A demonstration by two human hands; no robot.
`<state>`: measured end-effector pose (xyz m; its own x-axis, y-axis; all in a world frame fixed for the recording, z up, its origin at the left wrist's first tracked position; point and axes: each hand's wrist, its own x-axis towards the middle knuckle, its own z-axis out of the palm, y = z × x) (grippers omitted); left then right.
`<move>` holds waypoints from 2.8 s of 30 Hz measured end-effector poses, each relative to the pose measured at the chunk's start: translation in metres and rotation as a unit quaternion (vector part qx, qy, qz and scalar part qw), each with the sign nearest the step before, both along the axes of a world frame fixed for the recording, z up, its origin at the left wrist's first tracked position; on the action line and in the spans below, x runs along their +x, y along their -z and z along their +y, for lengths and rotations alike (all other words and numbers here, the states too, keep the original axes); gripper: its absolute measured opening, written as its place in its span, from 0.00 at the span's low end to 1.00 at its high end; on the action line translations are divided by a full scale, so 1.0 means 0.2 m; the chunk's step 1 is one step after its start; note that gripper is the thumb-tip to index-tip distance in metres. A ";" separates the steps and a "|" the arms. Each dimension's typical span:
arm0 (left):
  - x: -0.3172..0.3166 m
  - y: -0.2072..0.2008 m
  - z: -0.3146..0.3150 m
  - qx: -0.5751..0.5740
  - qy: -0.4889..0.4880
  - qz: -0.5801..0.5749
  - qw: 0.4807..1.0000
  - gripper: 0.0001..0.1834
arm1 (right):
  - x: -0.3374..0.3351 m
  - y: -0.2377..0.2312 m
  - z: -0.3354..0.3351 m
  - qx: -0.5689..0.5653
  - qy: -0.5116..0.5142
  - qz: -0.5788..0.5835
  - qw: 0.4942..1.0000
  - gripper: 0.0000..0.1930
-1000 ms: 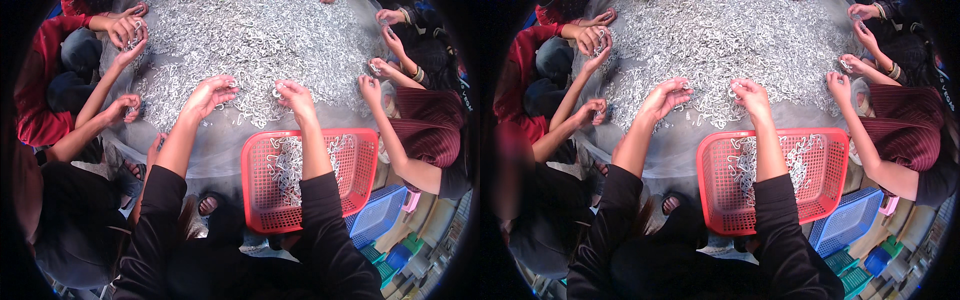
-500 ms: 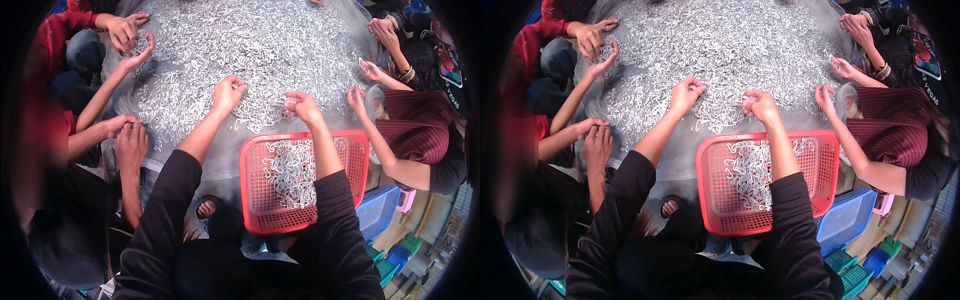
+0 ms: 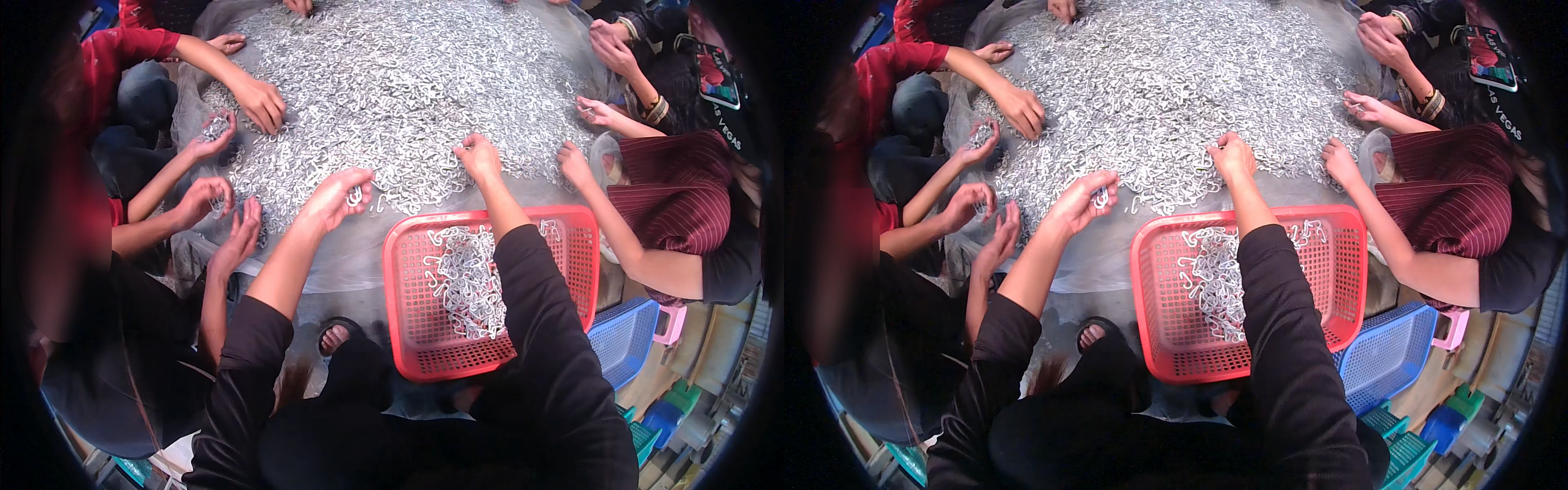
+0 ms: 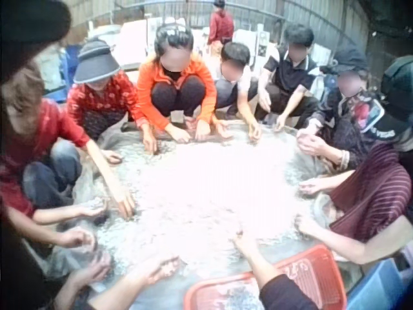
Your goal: The person sorts small metal hooks by hand from a large pile on the floor into colored plastic baskets.
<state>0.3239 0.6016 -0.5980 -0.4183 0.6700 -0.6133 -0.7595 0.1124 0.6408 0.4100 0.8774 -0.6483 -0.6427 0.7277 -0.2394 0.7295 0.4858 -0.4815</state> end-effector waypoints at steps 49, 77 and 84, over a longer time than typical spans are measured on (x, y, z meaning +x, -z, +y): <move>-0.21 0.39 0.13 -0.302 0.008 0.477 0.826 0.10 | -0.07 -0.03 0.03 0.007 -0.172 -0.055 0.983 0.11; -0.18 0.18 0.08 0.123 -0.026 -0.012 0.992 0.10 | 0.03 -0.12 -0.12 -0.565 0.100 0.298 0.763 0.08; -0.25 0.26 0.04 -0.128 0.005 0.233 0.964 0.12 | -0.02 -0.09 -0.26 -0.537 -0.035 0.147 0.830 0.07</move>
<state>0.2747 0.6094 -0.6505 -0.6821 0.5268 -0.5071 -0.3943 0.3191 0.8618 0.4056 0.8253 -0.6297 -0.8206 0.1538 -0.5504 0.4912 -0.3026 -0.8168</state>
